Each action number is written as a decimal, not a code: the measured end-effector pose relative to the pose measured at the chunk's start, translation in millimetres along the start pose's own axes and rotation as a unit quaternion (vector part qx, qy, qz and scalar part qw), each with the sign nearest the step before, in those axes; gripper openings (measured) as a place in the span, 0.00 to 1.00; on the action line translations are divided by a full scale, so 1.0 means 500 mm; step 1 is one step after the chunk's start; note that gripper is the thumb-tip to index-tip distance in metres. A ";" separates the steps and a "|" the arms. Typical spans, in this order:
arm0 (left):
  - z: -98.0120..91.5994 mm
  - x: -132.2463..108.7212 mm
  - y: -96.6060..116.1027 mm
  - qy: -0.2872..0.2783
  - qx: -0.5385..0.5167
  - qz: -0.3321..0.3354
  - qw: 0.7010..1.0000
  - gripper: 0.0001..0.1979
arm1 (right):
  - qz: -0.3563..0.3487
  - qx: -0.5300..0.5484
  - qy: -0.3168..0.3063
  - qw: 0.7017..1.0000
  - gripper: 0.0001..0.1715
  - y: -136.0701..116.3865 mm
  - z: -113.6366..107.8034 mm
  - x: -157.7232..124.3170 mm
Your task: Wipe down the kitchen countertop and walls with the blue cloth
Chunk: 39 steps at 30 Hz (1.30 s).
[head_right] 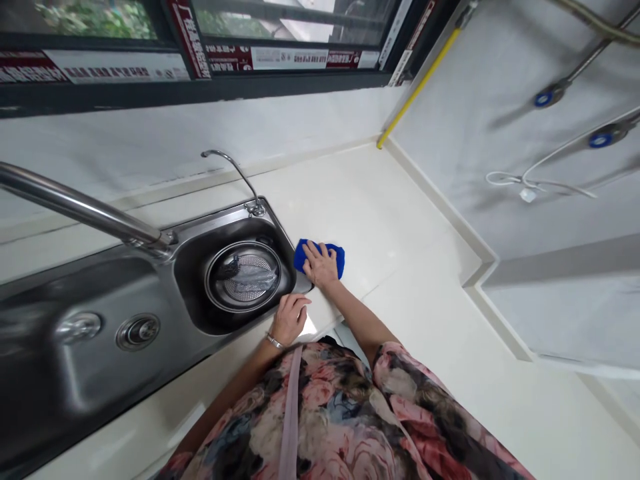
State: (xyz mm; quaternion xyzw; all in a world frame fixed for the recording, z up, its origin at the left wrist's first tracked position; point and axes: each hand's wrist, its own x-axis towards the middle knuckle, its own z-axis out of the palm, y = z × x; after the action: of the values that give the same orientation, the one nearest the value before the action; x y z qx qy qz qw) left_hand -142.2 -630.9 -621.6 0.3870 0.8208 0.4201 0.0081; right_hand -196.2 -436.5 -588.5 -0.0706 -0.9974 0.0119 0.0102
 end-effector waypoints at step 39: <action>0.021 -0.034 0.004 -0.074 -0.075 -0.045 0.993 0.13 | -0.234 -0.169 -0.178 0.941 0.29 -0.017 -0.076 0.141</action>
State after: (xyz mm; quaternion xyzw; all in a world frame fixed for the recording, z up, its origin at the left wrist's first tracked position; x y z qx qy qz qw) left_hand -125.6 -633.8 -632.0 0.3779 0.8009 0.4496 0.1167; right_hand -266.5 -434.0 -548.9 0.1678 -0.9585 -0.1471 -0.1774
